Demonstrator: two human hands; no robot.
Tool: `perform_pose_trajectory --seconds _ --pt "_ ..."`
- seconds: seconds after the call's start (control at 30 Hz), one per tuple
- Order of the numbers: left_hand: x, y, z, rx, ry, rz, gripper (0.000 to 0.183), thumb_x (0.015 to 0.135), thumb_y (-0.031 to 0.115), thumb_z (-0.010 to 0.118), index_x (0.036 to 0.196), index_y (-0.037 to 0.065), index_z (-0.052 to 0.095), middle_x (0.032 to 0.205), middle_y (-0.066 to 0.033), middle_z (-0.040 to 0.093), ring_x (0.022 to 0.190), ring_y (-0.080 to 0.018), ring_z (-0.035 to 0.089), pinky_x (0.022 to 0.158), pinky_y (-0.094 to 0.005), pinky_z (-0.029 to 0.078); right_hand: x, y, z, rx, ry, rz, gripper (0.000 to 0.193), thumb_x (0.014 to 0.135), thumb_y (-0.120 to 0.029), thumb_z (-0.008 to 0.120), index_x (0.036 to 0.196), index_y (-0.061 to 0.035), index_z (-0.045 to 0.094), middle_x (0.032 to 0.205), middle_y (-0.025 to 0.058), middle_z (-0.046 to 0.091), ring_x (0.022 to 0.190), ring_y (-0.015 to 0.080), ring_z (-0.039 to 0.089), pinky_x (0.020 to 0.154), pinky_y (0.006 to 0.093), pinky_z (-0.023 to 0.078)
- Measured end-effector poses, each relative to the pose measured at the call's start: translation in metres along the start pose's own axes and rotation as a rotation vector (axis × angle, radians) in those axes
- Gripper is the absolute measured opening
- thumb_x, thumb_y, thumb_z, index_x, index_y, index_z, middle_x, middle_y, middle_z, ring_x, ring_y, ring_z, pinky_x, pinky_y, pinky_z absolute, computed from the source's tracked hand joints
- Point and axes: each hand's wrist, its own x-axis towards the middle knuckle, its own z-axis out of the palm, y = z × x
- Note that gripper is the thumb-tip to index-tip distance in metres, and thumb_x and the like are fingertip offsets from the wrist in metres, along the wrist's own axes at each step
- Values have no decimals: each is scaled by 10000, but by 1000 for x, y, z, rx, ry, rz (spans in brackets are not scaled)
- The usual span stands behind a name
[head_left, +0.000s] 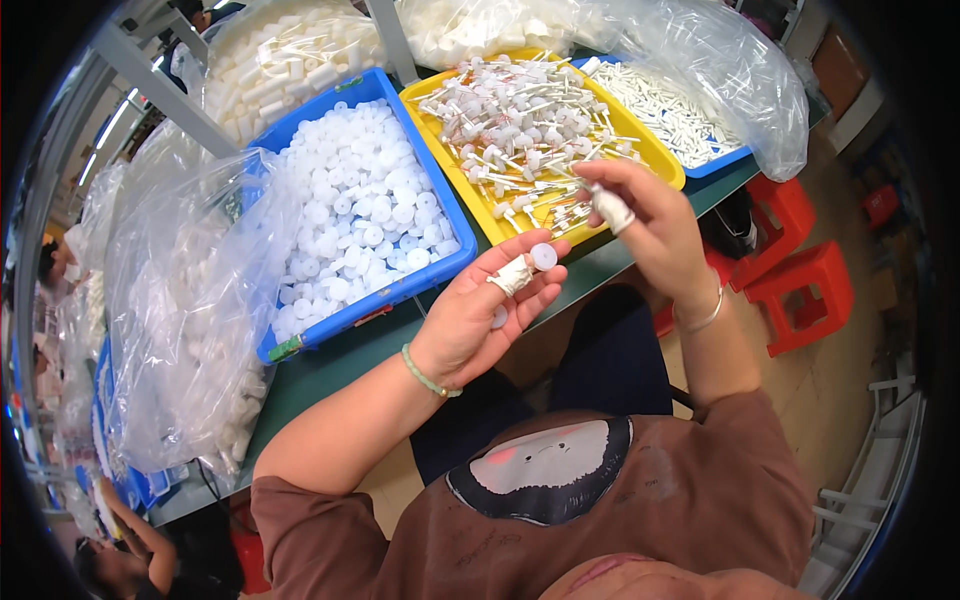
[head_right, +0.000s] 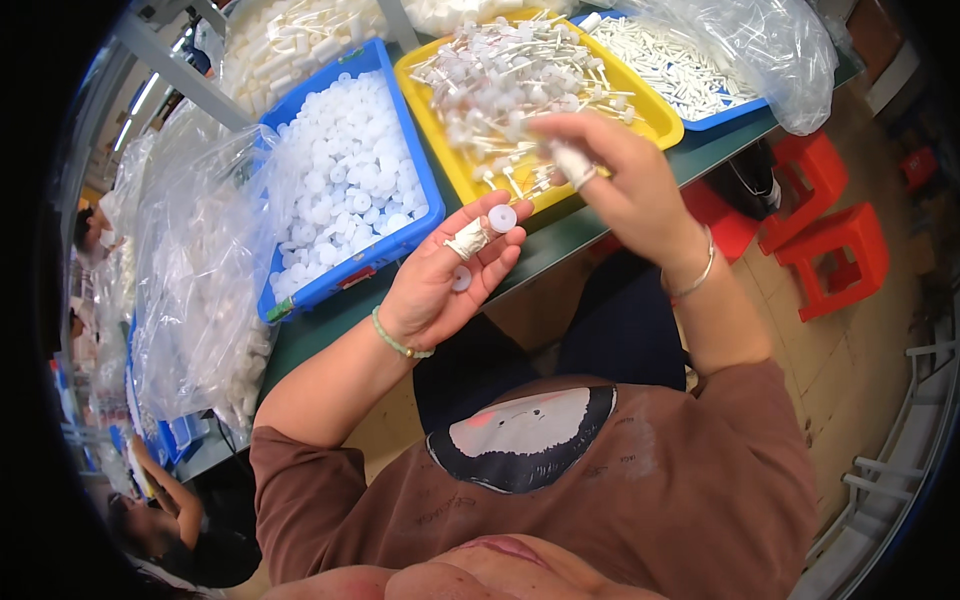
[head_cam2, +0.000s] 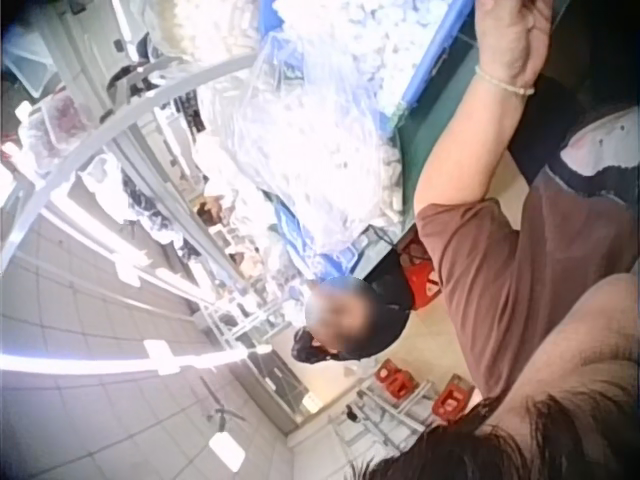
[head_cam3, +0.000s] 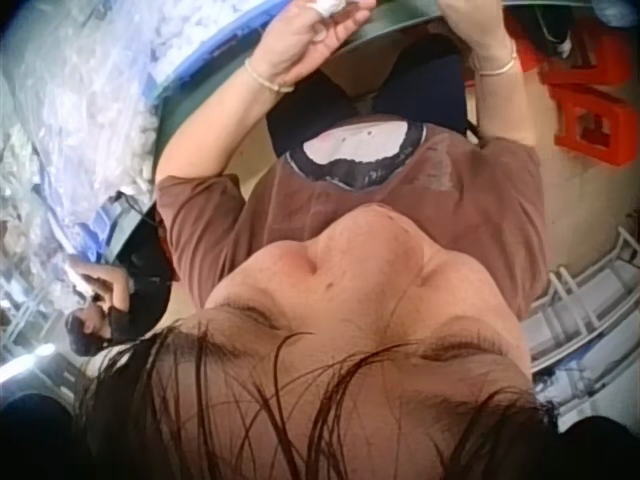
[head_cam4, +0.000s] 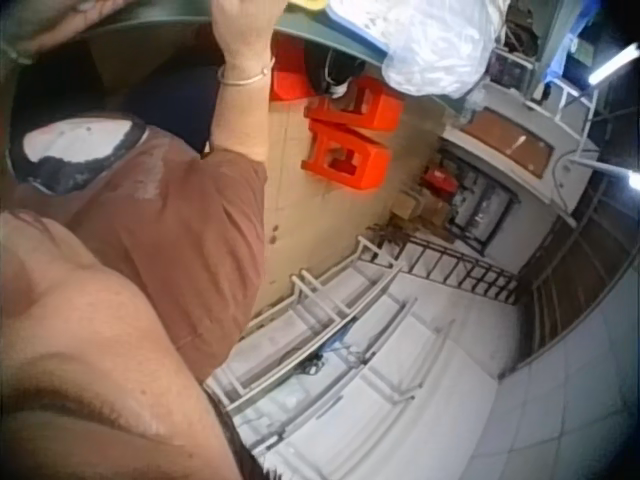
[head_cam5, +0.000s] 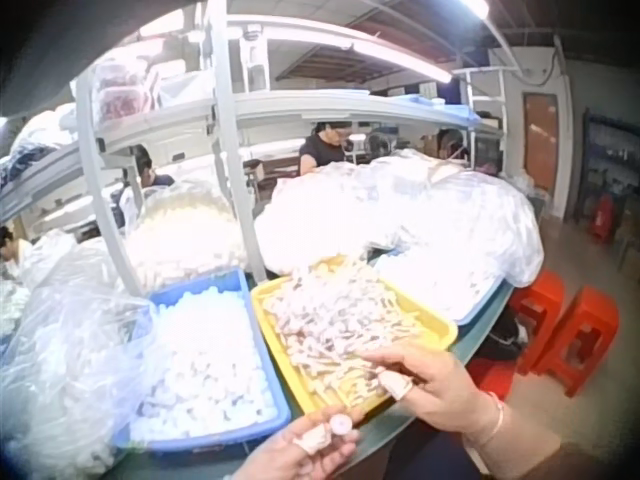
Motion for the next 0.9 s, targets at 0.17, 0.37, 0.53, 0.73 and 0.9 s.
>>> perform_pose_trajectory --seconds 0.17,0.37,0.53,0.73,0.9 --pt "-1 0 2 7 18 -9 408 966 126 514 1355 43 422 1312 -122 514 1093 -170 567 963 -285 482 -31 7 16 -29 105 -135 300 818 71 485 1074 -5 624 1025 91 622 986 204 601 898 300 451" --pt "-1 0 2 55 22 2 401 961 138 529 1340 42 443 1250 -99 548 1090 -172 568 968 -294 476 -43 4 28 243 182 -66 198 894 19 523 1081 5 584 1059 106 625 1008 196 609 900 309 464" --pt "-1 1 2 63 -8 -6 400 959 145 531 1336 43 447 1237 -110 552 1138 -191 555 969 -301 478 -49 6 38 557 198 -8 180 940 -27 512 1119 -8 514 1065 125 616 986 191 621 898 311 480" --pt "-1 2 5 7 -26 -35 360 976 128 463 1316 8 458 1238 -120 562 1086 -180 588 957 -311 485 -46 9 53 671 207 -49 192 918 -17 520 1110 -23 513 1164 132 567 1070 170 559 942 317 439" --pt "-2 1 -3 -113 -106 -87 357 989 151 437 1300 -22 464 1118 -83 595 922 -128 607 884 -303 523 -48 12 55 503 178 -66 207 895 3 540 1099 -29 514 1120 84 522 1031 126 517 914 284 413"
